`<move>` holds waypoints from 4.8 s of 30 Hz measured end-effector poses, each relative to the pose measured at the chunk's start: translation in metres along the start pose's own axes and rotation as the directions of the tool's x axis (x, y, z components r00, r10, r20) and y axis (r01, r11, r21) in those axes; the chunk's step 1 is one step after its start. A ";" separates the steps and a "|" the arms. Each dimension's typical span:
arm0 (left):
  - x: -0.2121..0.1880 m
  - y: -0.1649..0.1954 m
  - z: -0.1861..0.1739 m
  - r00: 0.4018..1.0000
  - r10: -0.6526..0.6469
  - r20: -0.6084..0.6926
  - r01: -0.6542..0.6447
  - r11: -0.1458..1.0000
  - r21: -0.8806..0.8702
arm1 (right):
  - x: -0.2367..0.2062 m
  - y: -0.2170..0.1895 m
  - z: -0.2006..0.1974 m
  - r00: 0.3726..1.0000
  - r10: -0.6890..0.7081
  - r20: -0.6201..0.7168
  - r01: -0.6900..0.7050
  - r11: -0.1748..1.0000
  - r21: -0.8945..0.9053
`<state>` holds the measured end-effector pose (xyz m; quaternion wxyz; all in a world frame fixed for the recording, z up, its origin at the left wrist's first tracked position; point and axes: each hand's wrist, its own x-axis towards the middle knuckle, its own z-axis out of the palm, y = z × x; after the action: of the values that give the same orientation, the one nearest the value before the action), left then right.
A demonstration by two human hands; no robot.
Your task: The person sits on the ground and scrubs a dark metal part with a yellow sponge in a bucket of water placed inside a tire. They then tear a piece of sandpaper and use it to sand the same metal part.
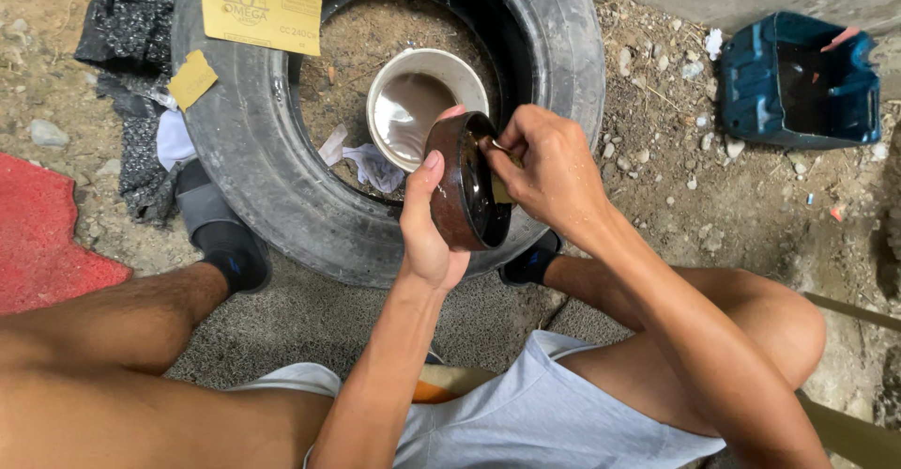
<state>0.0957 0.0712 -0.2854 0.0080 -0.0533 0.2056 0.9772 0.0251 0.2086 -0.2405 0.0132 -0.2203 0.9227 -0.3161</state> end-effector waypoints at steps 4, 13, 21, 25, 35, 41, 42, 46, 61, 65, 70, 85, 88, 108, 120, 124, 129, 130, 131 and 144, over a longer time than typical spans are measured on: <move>0.000 -0.002 0.000 1.000 -0.022 -0.006 0.022 1.000 -0.017 | 0.000 -0.003 -0.001 0.994 -0.086 -0.063 0.085 0.996 -0.022; 0.000 0.003 -0.001 1.000 0.022 0.008 -0.022 0.999 0.042 | 0.002 -0.004 -0.004 0.996 0.058 0.062 -0.058 0.998 -0.009; -0.001 0.000 0.003 0.999 -0.045 -0.024 0.044 0.998 -0.039 | 0.001 -0.003 -0.001 0.971 -0.228 -0.067 0.219 0.968 -0.121; -0.002 0.000 0.000 1.000 -0.018 0.006 0.018 1.000 -0.017 | 0.003 -0.007 -0.002 1.000 0.002 -0.010 -0.002 1.000 0.003; -0.002 -0.002 0.001 1.000 -0.016 0.011 0.016 1.000 0.004 | 0.005 -0.010 -0.007 0.999 0.002 0.052 -0.002 1.000 0.003; -0.002 -0.002 -0.001 1.000 -0.010 0.018 0.010 1.000 -0.011 | 0.002 -0.005 -0.006 0.999 0.030 0.032 -0.029 0.999 -0.029; -0.002 -0.001 -0.002 1.000 0.013 0.019 -0.013 1.000 -0.014 | 0.001 -0.005 -0.005 0.977 0.178 0.117 -0.176 0.984 -0.032; -0.001 -0.002 -0.003 1.000 0.003 0.007 -0.003 1.000 -0.007 | 0.001 -0.003 -0.001 0.967 0.213 0.136 -0.213 0.977 -0.015; 0.002 -0.010 -0.004 0.998 -0.055 -0.031 0.057 0.996 0.063 | 0.003 0.001 -0.001 0.998 -0.067 0.002 0.066 0.986 -0.155; 0.003 -0.007 -0.004 0.998 -0.048 -0.047 0.048 0.999 0.005 | 0.002 -0.003 0.000 0.998 -0.042 -0.042 0.036 0.990 -0.134; 0.001 0.001 -0.005 0.999 -0.007 -0.041 0.007 1.000 0.006 | -0.002 -0.003 0.003 0.927 0.325 0.189 -0.339 0.940 0.045; 0.000 0.005 -0.005 0.998 0.028 -0.065 -0.030 0.999 -0.026 | -0.008 -0.001 0.012 1.000 -0.009 -0.022 0.004 0.976 -0.217; 0.003 0.009 -0.009 0.996 0.056 -0.066 -0.058 0.998 -0.030 | -0.013 -0.006 0.008 0.995 -0.091 -0.033 0.090 0.996 -0.025; 0.002 0.003 -0.009 0.996 -0.093 0.010 0.093 0.995 -0.025 | -0.001 0.007 0.000 0.994 -0.102 0.036 0.103 0.995 -0.005; 0.004 0.006 -0.016 0.990 -0.136 0.038 0.135 0.991 0.027 | -0.006 0.009 0.000 0.993 -0.109 0.043 0.110 0.994 -0.022; 0.006 0.007 -0.017 0.986 -0.165 -0.012 0.166 0.985 0.042 | -0.002 0.011 -0.002 0.983 -0.171 0.064 0.174 0.983 -0.050; 0.004 0.013 -0.015 0.980 -0.196 0.021 0.197 0.980 -0.008 | -0.001 0.005 -0.003 0.995 -0.091 0.027 0.094 0.981 -0.172; 0.004 0.015 -0.015 0.980 -0.201 0.009 0.201 0.980 -0.011 | -0.002 0.003 -0.003 0.998 -0.032 0.049 0.040 0.984 -0.173; 0.004 0.017 -0.015 0.979 -0.202 -0.001 0.202 0.979 -0.013 | -0.004 0.001 -0.004 0.994 0.057 0.089 -0.042 0.985 -0.168; -0.002 0.023 -0.007 0.986 -0.161 -0.040 0.161 0.987 -0.012 | -0.007 -0.002 -0.006 0.897 0.347 0.272 -0.404 0.894 0.193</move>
<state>0.0971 0.0470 -0.2821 0.0824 -0.0897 0.1966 0.9729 0.0311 0.2137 -0.2353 0.2085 -0.0687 0.8939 -0.3908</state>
